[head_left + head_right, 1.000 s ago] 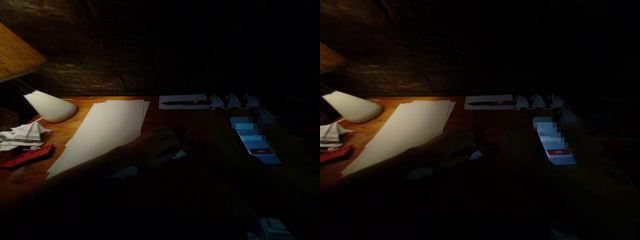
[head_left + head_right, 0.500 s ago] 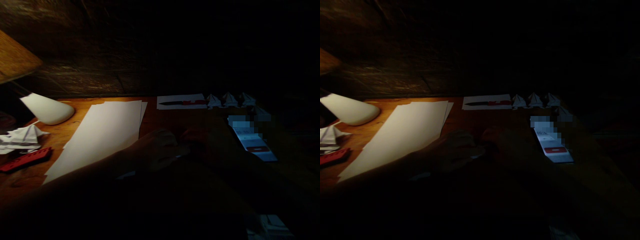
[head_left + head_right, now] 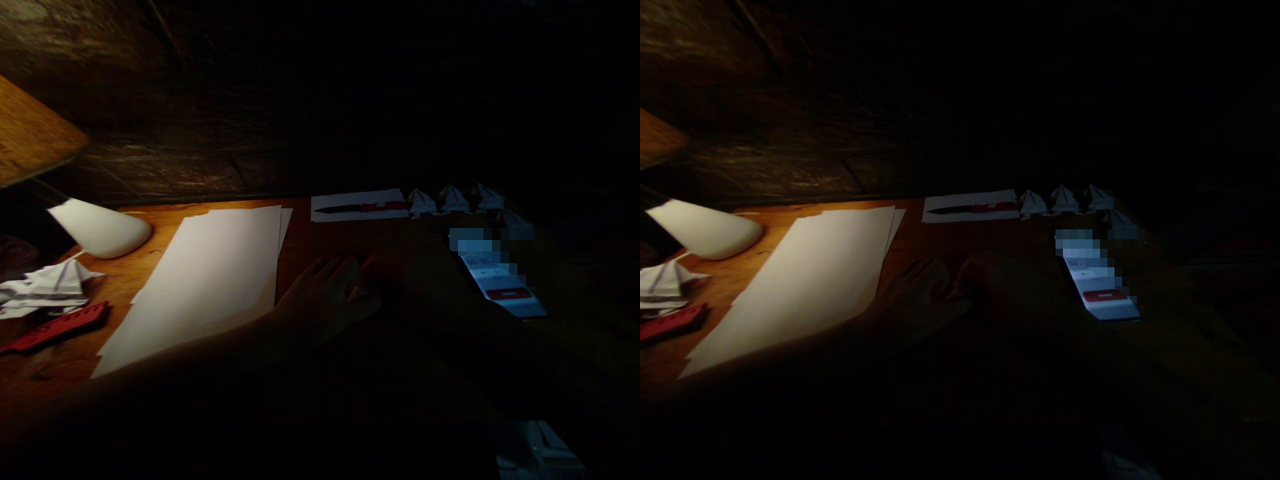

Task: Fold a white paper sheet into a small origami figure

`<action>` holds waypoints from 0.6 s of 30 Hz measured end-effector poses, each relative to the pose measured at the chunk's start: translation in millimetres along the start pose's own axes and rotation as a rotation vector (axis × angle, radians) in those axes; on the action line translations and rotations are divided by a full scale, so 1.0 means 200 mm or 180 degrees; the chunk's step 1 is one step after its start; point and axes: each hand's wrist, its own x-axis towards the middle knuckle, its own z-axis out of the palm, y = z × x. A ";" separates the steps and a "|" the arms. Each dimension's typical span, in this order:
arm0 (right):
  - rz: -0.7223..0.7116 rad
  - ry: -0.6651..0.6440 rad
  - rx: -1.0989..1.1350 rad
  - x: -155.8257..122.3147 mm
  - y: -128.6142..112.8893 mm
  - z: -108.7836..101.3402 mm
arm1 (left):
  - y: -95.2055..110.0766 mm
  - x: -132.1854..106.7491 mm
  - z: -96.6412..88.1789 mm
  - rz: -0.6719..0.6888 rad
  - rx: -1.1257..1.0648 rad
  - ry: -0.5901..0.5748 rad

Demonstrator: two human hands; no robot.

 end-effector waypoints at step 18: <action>-0.0085 0.0024 0.0050 0.01 0.01 0.01 | -0.02 0.06 -0.04 0.1231 0.0589 0.0030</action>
